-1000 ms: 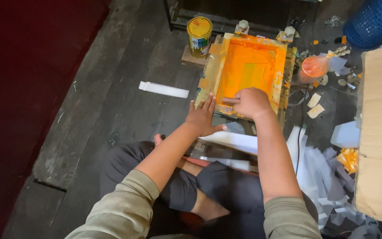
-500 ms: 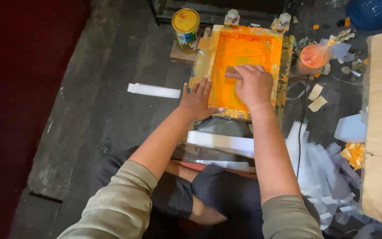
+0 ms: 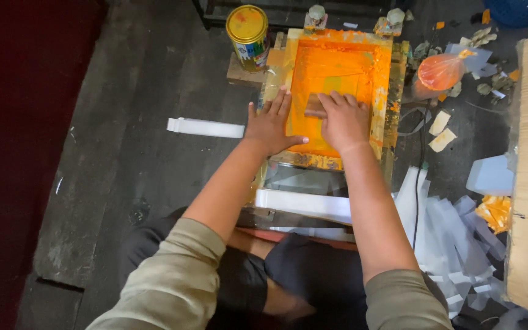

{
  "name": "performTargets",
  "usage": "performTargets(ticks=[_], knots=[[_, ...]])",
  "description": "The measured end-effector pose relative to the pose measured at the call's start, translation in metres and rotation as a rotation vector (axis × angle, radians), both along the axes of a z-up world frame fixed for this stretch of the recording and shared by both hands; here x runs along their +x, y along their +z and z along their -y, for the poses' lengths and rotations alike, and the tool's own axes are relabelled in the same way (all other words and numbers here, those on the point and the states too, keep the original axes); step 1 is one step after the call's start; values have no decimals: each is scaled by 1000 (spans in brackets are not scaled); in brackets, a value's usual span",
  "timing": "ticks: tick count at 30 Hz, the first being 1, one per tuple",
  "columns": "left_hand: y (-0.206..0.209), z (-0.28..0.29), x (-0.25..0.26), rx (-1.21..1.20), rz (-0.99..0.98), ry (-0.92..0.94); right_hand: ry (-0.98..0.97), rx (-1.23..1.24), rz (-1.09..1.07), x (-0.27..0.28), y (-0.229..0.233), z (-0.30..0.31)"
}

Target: The person sits on the floor and handles a white plastic strip, folding and unfolding it. They then use a squeegee to spread orange ink across a screen printing frame and place the plastic strip onto the frame.

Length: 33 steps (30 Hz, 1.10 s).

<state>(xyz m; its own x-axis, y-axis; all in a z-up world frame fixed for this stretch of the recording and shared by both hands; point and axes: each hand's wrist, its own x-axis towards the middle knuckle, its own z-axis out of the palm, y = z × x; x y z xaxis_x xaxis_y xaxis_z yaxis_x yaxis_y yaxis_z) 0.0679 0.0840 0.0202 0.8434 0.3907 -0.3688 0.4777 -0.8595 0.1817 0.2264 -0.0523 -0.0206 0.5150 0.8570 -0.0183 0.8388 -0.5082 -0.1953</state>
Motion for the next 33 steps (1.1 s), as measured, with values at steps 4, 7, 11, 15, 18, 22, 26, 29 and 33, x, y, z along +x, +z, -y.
performTargets(ticks=[4,7,11,15,18,22,26,29,33], knots=[[4,14,-14,5,-1,24,26,-62,-11,-13,22,10],[-4,25,-34,-9,-30,32,30,-142,-48,-24,35,17],[-9,43,-61,-21,-28,37,40,-252,-208,-45,65,29],[-13,51,-75,7,-93,30,60,-323,-355,-65,108,41],[-22,44,-71,34,-121,-5,34,-326,-323,-70,115,43],[-1,43,-64,42,-133,-27,28,-249,-321,-55,96,36],[-1,31,-44,64,-108,-27,47,-56,-251,-38,87,30],[5,19,-27,61,-99,-30,65,85,-113,-17,60,22],[3,2,-2,66,-56,-25,44,287,212,14,-3,10]])
